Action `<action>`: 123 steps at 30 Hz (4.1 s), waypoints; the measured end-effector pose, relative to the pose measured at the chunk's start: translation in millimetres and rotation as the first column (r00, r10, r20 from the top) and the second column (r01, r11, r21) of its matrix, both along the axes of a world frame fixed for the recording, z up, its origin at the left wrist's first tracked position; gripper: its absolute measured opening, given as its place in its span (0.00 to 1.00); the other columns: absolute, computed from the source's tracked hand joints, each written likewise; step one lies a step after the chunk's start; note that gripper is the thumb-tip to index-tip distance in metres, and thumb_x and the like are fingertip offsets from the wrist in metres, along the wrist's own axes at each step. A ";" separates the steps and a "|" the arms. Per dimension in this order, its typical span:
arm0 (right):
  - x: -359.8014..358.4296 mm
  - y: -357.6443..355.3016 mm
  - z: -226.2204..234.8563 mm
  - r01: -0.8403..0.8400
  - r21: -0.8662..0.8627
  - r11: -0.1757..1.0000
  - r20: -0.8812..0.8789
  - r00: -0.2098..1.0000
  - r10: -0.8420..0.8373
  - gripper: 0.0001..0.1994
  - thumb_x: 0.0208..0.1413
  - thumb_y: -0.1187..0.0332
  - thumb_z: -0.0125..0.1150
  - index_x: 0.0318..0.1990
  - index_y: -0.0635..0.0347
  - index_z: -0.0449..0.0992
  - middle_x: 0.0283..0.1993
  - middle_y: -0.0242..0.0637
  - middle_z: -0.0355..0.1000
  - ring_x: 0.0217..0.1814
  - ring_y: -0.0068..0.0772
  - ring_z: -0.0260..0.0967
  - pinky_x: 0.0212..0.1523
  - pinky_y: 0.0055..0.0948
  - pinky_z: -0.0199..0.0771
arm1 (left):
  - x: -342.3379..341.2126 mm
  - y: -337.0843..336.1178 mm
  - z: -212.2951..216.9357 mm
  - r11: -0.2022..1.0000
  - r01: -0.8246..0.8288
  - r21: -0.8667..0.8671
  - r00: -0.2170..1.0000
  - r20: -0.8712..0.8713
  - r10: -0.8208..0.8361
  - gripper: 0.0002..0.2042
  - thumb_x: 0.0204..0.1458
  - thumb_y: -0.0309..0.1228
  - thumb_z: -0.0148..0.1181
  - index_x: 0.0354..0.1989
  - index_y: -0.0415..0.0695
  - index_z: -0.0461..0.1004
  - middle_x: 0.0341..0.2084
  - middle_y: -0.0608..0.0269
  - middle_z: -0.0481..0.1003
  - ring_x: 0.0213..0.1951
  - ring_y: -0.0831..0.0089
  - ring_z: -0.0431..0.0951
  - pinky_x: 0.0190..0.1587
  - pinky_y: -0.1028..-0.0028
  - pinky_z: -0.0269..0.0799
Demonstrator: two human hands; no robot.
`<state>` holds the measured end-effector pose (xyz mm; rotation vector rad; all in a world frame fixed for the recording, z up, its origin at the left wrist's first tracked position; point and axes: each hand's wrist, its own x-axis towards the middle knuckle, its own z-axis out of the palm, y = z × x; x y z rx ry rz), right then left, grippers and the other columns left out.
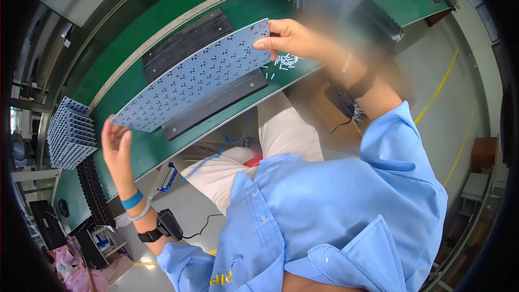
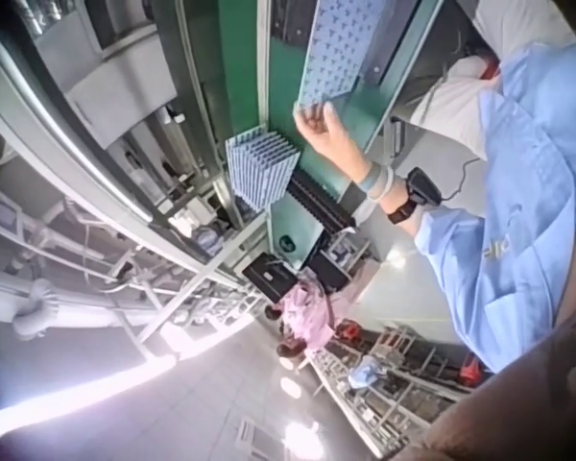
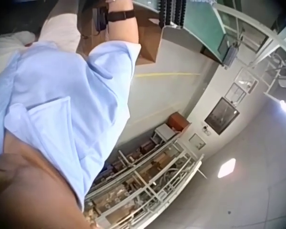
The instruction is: The person picks up a circuit board, places it onto a black fixture, and presses it down by hand before stacking it with others. This process is repeated with several more circuit boards.
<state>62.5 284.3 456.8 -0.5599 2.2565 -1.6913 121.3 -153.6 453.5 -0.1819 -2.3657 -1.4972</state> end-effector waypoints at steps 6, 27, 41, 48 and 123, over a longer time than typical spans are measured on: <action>-1.5 1.4 -1.2 0.001 0.014 1.000 0.021 1.000 -0.001 0.13 0.57 0.64 0.55 0.47 0.59 0.72 0.40 0.29 0.71 0.29 0.18 0.63 0.33 0.19 0.69 | -17.4 16.4 -19.3 0.977 0.043 0.211 0.981 0.178 -0.081 0.20 0.52 0.27 0.58 0.53 0.36 0.65 0.44 0.61 0.71 0.45 0.76 0.69 0.48 0.76 0.65; -30.2 -7.2 -19.9 0.264 0.057 0.963 0.031 0.964 -0.266 0.16 0.56 0.61 0.56 0.46 0.63 0.72 0.32 0.29 0.69 0.29 0.18 0.64 0.25 0.18 0.64 | -60.5 25.1 -31.9 0.881 0.047 0.471 0.947 0.259 -0.189 0.09 0.56 0.29 0.52 0.42 0.36 0.68 0.36 0.63 0.73 0.38 0.80 0.71 0.43 0.79 0.66; 6.9 86.8 -69.6 0.106 0.246 0.964 -0.343 0.939 -0.016 0.07 0.52 0.67 0.58 0.36 0.58 0.75 0.34 0.35 0.70 0.37 0.33 0.69 0.39 0.27 0.68 | 28.6 -11.8 -37.5 0.754 -0.186 0.630 0.972 0.005 0.236 0.18 0.58 0.33 0.48 0.52 0.34 0.61 0.52 0.51 0.65 0.51 0.64 0.67 0.54 0.64 0.64; 171.0 210.7 53.0 0.469 0.326 0.821 -0.364 0.864 -0.349 0.06 0.56 0.69 0.54 0.35 0.61 0.72 0.32 0.26 0.66 0.36 0.17 0.61 0.38 0.18 0.63 | 25.2 -27.8 -24.6 0.810 -0.174 0.560 0.971 -0.037 0.235 0.17 0.58 0.35 0.50 0.49 0.34 0.63 0.51 0.51 0.65 0.51 0.64 0.66 0.54 0.65 0.63; 32.9 37.6 5.4 0.293 -0.021 0.956 -0.435 0.858 -0.273 0.11 0.53 0.65 0.61 0.41 0.60 0.75 0.32 0.23 0.70 0.30 0.12 0.60 0.29 0.15 0.64 | -11.1 60.6 5.4 0.951 0.233 0.203 0.969 0.036 -0.245 0.09 0.51 0.29 0.60 0.38 0.38 0.73 0.28 0.73 0.71 0.31 0.86 0.66 0.34 0.84 0.63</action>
